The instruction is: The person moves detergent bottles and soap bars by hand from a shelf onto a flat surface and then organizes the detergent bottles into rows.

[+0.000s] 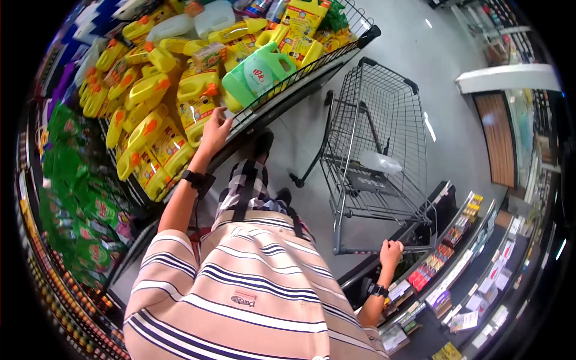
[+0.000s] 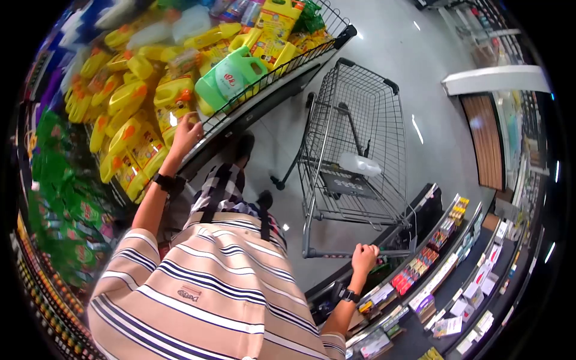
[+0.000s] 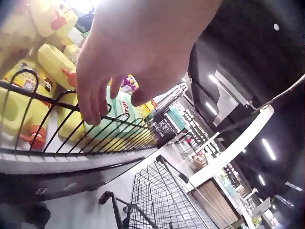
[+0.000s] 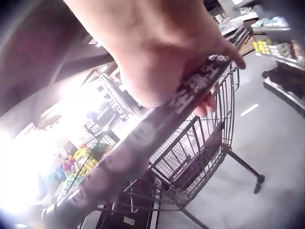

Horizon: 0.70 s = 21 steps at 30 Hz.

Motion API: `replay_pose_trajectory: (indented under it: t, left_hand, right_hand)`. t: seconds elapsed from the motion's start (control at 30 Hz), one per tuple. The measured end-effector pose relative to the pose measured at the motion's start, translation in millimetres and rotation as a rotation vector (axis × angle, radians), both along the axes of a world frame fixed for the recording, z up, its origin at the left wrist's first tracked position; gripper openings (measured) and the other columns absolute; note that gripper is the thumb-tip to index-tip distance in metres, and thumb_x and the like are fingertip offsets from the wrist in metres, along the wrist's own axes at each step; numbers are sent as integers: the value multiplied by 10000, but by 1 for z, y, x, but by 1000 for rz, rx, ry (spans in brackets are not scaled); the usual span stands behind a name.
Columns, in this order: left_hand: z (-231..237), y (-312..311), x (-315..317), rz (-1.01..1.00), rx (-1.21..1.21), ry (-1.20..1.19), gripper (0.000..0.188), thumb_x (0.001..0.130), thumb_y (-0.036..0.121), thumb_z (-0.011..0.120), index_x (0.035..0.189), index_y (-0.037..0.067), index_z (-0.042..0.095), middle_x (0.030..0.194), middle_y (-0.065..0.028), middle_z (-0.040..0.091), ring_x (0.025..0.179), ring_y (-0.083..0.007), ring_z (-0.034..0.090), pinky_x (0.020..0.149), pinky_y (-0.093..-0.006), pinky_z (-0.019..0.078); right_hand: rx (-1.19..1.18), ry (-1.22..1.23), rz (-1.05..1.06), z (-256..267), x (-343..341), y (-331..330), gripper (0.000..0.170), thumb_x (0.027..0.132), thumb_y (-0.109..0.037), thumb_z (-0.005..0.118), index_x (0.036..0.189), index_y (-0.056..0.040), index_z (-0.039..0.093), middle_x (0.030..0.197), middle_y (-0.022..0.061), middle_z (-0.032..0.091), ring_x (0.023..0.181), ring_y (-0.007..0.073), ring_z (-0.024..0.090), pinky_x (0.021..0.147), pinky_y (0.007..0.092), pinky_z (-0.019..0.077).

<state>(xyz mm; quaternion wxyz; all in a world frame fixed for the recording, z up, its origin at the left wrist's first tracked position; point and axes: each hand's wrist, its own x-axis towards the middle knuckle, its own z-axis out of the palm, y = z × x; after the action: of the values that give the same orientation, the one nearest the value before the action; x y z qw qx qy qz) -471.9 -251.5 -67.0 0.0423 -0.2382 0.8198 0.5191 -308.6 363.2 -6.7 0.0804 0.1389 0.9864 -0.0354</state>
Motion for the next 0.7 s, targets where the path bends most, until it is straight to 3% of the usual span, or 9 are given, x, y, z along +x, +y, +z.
replay_pose_trajectory:
  t: [0.03,0.07,0.13,0.2,0.27,0.3,0.43,0.57,0.7]
  left_hand:
    - [2,0,-12,134,168,-36,450,833,191,543,1217,4,402,878,-162,619,550,-162,568,540,-322,476]
    - [3,-4,-23,121,181,-60,450,833,191,543,1217,4,402,878,-162,619,550,-162,568,540,-322,476]
    - [10,-11,-40,14,52,-144,513,824,226,548,1248,1,368,873,-166,620,538,-163,575,500,-312,470]
    - [3,-20,-52,4,123,-253,549,818,253,555,1264,4,354,861,-166,623,595,-215,603,558,-336,481]
    - [-35,-36,-59,-63,-65,-157,536,823,264,549,1243,-4,354,885,-183,618,693,-272,615,654,-368,483]
    - [-33,-39,-70,21,52,-268,527,827,290,558,1213,-10,360,935,-174,610,772,-297,603,736,-386,464]
    - [-42,-43,-94,164,478,-203,589,814,393,599,1173,-20,381,973,-138,567,828,-218,571,692,-321,462]
    - [-42,-48,-112,137,371,-241,622,818,391,606,1181,-49,358,996,-171,555,887,-232,565,744,-311,463]
    - [-60,-43,-107,176,309,-137,679,806,385,632,1227,-50,326,1095,-222,541,989,-284,552,834,-349,441]
  right_hand:
    - [96,-212,-86,23,-16,-25,385,830,-358,501,712,-16,630,948,171,615,1109,343,445,929,434,361]
    - [152,-407,-293,43,-35,-54,438,837,-437,486,806,-31,649,992,172,613,1098,367,468,941,455,353]
    - [123,-608,-444,66,-81,-93,489,828,-494,475,906,-40,637,1025,177,606,1040,370,517,908,452,376]
    - [-102,-381,-218,62,-109,-109,501,821,-508,495,980,-49,615,1024,192,605,964,353,561,832,416,421]
    - [-281,-170,-53,88,-163,-185,417,852,-393,522,1008,-14,595,1003,197,610,956,358,566,839,399,426]
    - [-340,-98,25,105,-190,-229,391,851,-352,538,1027,-6,591,1005,196,608,959,351,566,843,383,429]
    - [-693,-123,302,119,-271,-348,380,833,-301,577,1050,11,574,1041,177,593,984,316,557,872,345,416]
    - [-802,-108,526,47,-354,-414,442,842,-332,557,1067,49,548,1094,210,560,1017,347,535,871,356,423]
    - [-611,-159,590,-13,-413,-449,492,810,-328,568,1139,32,511,1150,211,526,1056,354,507,896,378,412]
